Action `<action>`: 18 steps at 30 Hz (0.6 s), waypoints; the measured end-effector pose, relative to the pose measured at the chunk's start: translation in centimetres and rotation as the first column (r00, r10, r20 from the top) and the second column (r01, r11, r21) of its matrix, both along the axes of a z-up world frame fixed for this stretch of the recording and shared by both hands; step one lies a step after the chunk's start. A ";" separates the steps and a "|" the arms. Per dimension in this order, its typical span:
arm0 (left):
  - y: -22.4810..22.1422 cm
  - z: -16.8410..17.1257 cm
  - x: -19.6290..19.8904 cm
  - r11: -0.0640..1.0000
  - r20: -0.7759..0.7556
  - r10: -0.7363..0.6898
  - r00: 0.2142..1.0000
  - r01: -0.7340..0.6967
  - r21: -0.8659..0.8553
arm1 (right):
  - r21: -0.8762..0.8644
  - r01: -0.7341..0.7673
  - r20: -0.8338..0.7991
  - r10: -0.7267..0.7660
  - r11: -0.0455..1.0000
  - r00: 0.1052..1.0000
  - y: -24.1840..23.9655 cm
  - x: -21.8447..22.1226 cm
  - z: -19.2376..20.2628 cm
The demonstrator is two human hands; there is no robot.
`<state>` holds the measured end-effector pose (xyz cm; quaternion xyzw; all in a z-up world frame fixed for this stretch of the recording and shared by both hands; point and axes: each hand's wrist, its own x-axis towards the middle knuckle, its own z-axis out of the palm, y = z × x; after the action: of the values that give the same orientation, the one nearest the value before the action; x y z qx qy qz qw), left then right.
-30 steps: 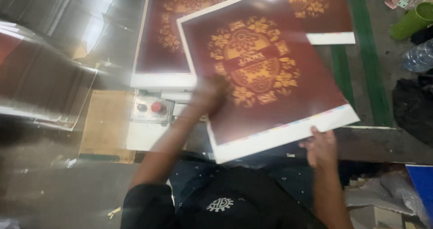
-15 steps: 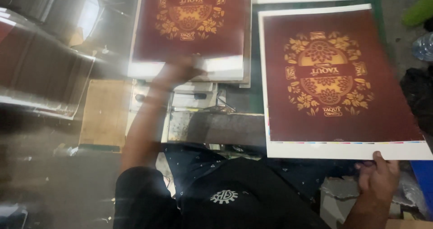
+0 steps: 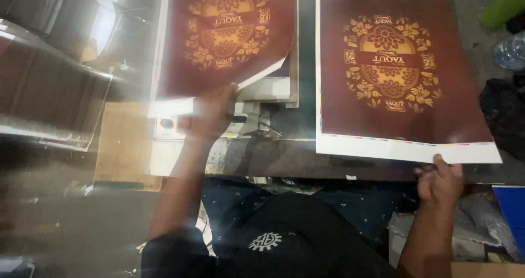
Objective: Picking up printed sheets from a stack and placing them onto a conveyor belt for processing.
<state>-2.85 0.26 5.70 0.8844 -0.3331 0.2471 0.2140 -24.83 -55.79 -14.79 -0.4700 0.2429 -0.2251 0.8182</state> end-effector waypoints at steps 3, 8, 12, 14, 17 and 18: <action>0.6 -2.7 0.2 0.999 -0.049 0.005 0.999 -0.006 -0.032 | -0.080 -0.013 -0.019 0.011 0.997 1.000 1.6 3.1 0.1; -0.5 -3.1 -0.9 0.994 -0.064 0.107 0.992 -0.106 0.025 | -0.213 -0.062 -0.172 0.025 0.975 0.985 3.2 11.1 1.4; -2.0 -2.8 -1.4 0.999 -0.072 0.031 0.997 -0.032 -0.012 | -0.251 -0.157 -0.175 0.115 0.955 0.978 1.1 19.3 0.5; -3.1 -2.4 -1.5 0.999 -0.017 0.036 0.999 -0.036 -0.029 | -0.231 -0.188 -0.143 0.157 0.955 0.977 -0.4 23.5 0.2; -4.1 -2.0 -1.9 0.998 0.004 0.067 0.998 -0.067 0.003 | -0.154 -0.249 -0.200 0.217 0.956 0.955 -0.9 26.9 1.8; -4.4 -1.8 -1.9 0.994 -0.024 0.096 0.995 -0.095 0.048 | -0.100 -0.275 -0.283 0.238 0.956 0.929 -0.8 27.7 2.6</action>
<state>-4.79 -4.13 3.88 0.9074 -0.2933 0.2373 0.1854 2.87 -56.60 -12.15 -0.5791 0.2717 -0.0667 0.7658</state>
